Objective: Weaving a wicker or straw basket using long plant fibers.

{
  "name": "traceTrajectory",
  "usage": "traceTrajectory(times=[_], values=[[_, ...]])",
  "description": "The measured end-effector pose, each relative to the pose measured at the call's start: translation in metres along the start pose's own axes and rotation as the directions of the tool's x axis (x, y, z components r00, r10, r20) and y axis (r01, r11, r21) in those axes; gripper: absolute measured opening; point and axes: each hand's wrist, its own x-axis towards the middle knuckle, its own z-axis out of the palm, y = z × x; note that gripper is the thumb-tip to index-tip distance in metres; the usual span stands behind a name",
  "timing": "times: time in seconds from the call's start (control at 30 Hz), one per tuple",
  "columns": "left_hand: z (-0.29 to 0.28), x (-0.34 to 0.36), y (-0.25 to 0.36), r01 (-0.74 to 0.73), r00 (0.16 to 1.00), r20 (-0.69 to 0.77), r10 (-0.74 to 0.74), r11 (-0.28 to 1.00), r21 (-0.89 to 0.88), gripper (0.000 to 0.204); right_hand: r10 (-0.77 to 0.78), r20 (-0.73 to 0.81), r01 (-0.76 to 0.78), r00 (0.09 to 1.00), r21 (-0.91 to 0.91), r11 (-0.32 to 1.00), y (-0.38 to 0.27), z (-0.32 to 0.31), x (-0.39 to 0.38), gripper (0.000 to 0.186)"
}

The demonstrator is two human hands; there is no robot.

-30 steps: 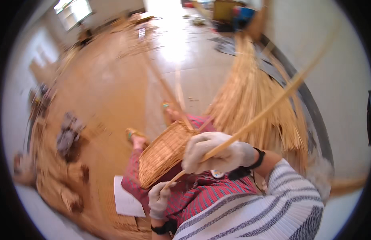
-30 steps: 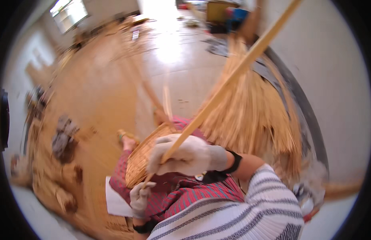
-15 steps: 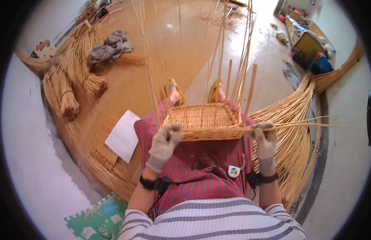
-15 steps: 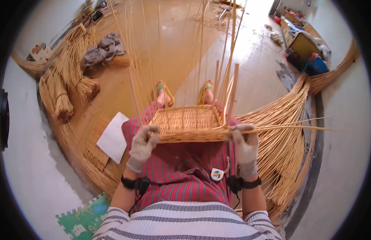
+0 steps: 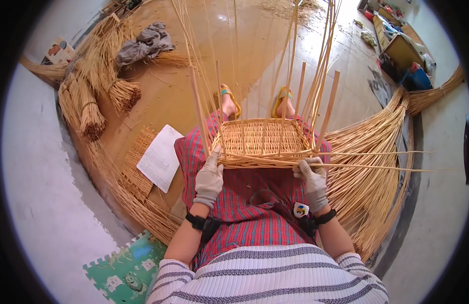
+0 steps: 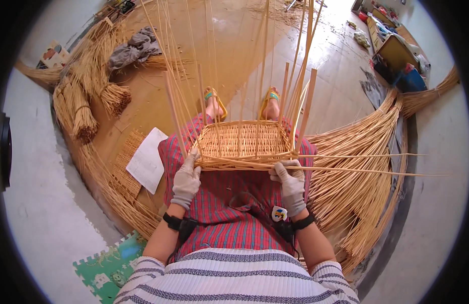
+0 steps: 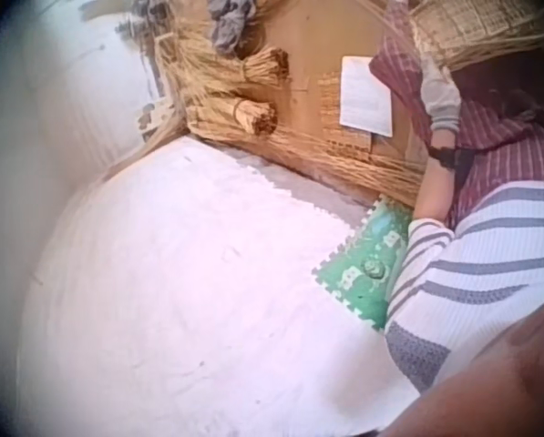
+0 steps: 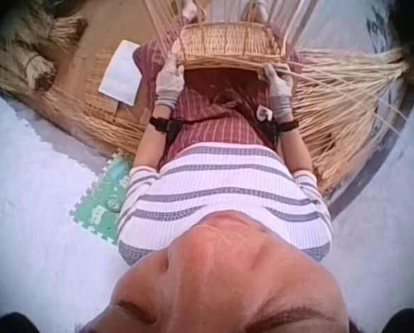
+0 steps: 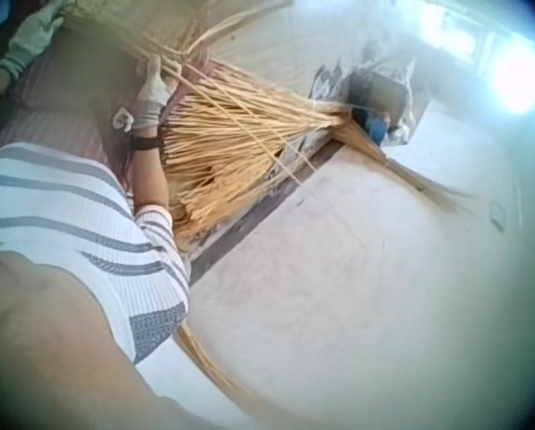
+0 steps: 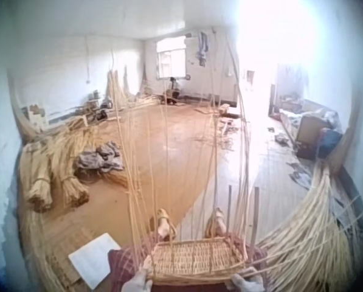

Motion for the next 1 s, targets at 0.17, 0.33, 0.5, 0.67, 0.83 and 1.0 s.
traceTrajectory(times=[0.17, 0.33, 0.5, 0.67, 0.83, 1.0], values=[[0.002, 0.004, 0.005, 0.067, 0.998, 0.001, -0.068, 0.987, -0.145, 0.052, 0.079, -0.073, -0.076, 0.994, 0.037, 0.996, 0.009, -0.003, 0.023, 0.014], [0.004, 0.022, 0.066, -0.058, 0.998, -0.028, 0.053, 0.964, -0.258, 0.043, 0.029, -0.099, -0.034, 0.995, -0.053, 0.998, 0.007, 0.002, 0.028, 0.016], [0.033, 0.053, 0.06, 0.526, 0.786, 0.515, -0.343, 0.809, -0.264, 0.015, -0.022, -0.116, 0.023, 0.993, 0.008, 1.0, 0.01, 0.008, 0.036, 0.012], [0.053, 0.033, 0.052, 0.496, 0.854, 0.364, -0.372, 0.794, -0.351, 0.015, -0.395, 0.267, 0.458, 0.879, -0.239, 0.857, -0.03, 0.068, 0.056, 0.034], [0.079, 0.027, 0.05, 0.438, 0.899, 0.218, -0.38, 0.753, -0.492, 0.024, -0.479, 0.565, 0.729, 0.672, -0.616, 0.298, -0.037, 0.163, 0.147, 0.083], [0.063, 0.041, 0.041, 0.48, 0.875, 0.287, -0.391, 0.779, -0.402, 0.028, -0.438, 0.35, 0.467, 0.828, 0.001, 0.884, 0.002, 0.188, 0.107, 0.078]])
